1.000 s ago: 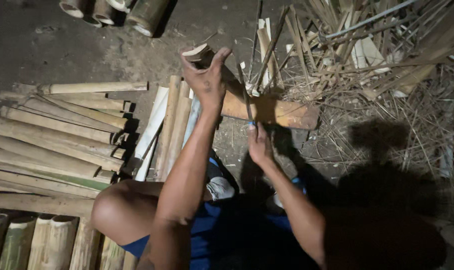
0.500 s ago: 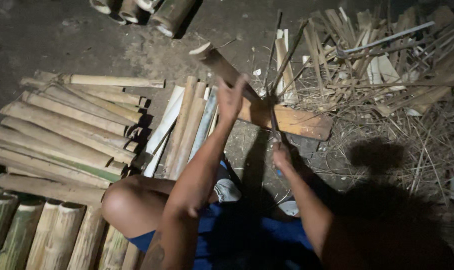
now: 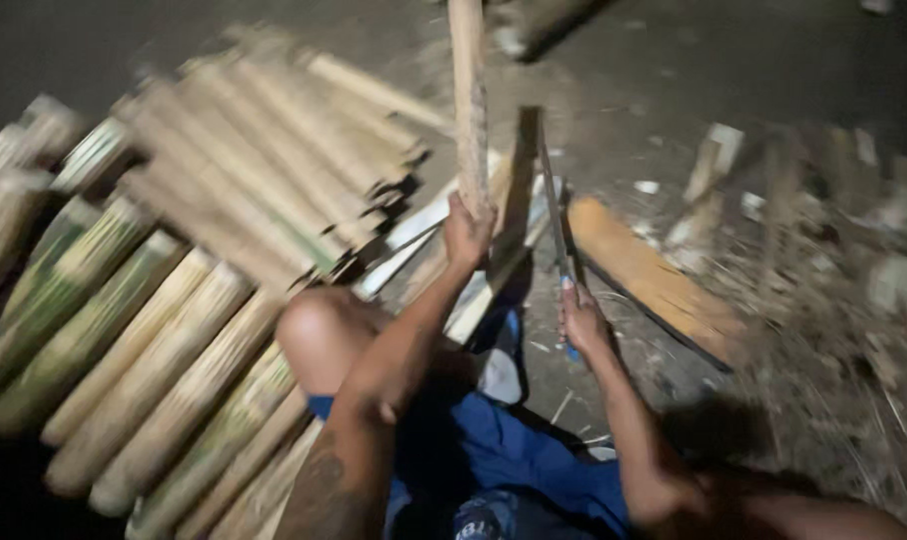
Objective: The person sits on the ground and uses a machete to split bamboo poles into thin strips. They repeatedly position each bamboo piece on a wooden block and strike it with the machete to separate the layers, then set the finished strips aside.
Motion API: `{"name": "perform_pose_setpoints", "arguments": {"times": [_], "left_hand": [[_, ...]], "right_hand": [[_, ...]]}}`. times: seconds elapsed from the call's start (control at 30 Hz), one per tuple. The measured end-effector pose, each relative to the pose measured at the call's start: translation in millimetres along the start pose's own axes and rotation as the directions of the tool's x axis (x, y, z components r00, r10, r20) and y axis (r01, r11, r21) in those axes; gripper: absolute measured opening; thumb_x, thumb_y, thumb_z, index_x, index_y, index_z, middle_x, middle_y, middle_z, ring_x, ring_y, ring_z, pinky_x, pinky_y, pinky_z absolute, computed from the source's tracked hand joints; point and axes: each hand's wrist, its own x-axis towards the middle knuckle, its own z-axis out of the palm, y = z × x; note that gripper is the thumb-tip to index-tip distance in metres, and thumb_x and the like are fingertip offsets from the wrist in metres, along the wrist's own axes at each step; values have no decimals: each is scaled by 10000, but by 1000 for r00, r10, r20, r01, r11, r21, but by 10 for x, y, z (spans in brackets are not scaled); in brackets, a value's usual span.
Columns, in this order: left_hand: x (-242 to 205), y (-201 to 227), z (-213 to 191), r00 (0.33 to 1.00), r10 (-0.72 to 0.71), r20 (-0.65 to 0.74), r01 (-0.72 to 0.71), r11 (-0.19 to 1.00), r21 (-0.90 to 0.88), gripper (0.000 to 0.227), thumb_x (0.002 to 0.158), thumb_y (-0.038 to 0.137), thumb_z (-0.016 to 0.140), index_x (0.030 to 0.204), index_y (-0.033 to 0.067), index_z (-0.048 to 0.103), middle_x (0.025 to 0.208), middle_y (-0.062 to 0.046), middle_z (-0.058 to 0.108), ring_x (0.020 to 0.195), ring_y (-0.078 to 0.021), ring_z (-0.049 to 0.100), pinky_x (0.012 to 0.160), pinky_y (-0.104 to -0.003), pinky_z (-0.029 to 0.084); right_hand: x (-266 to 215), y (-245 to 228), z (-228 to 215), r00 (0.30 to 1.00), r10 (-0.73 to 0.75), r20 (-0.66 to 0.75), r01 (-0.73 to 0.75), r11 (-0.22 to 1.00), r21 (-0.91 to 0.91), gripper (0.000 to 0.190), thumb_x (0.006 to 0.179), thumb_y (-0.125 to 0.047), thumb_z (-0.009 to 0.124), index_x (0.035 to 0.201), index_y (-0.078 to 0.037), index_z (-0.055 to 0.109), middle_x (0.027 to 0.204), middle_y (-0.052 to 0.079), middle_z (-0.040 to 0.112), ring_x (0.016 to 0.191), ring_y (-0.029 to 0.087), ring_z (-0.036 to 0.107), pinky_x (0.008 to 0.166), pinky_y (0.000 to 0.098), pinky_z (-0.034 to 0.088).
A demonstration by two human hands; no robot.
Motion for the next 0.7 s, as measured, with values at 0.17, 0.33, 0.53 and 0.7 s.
{"name": "perform_pose_setpoints", "arguments": {"times": [0.17,0.33,0.53,0.7], "left_hand": [[241,-805,-382,952,-79,-294,62,996,-67,703,801,345,754,1328,-15,458,1087,-302,707,1003,-469,689,893,-510,542],[684,-1254,-1111,870,-254,-424,269,963,-23,801,796,388,779,1350,-60,413,1085,-319,690,1019,-475,687,925,-506,539],[1092,-1385,-2421,792,-145,-593,329,920,214,1172,712,500,861,1453,-124,201,1498,-360,390,1358,-509,420,1068,-560,372],[994,-1377,-2314,856,-288,-430,415,878,240,883,846,473,741,1502,0,387,1510,-268,443,1387,-424,469,1135,-484,421]], "right_hand": [[-122,-508,636,969,-42,242,98,970,-224,466,1048,-524,457,936,-91,587,592,-1,489,450,117,471,405,318,413],[-229,-843,1096,916,-68,395,238,884,-401,410,1018,-490,491,969,-94,588,577,29,518,454,142,515,418,336,452],[-260,-1035,1399,855,-84,512,288,898,-333,399,1027,-447,526,964,-57,584,606,20,519,466,134,508,424,331,444],[-265,-952,1348,891,-12,454,208,899,-385,351,1020,-434,521,983,-92,589,585,29,520,460,140,514,421,333,451]]}}
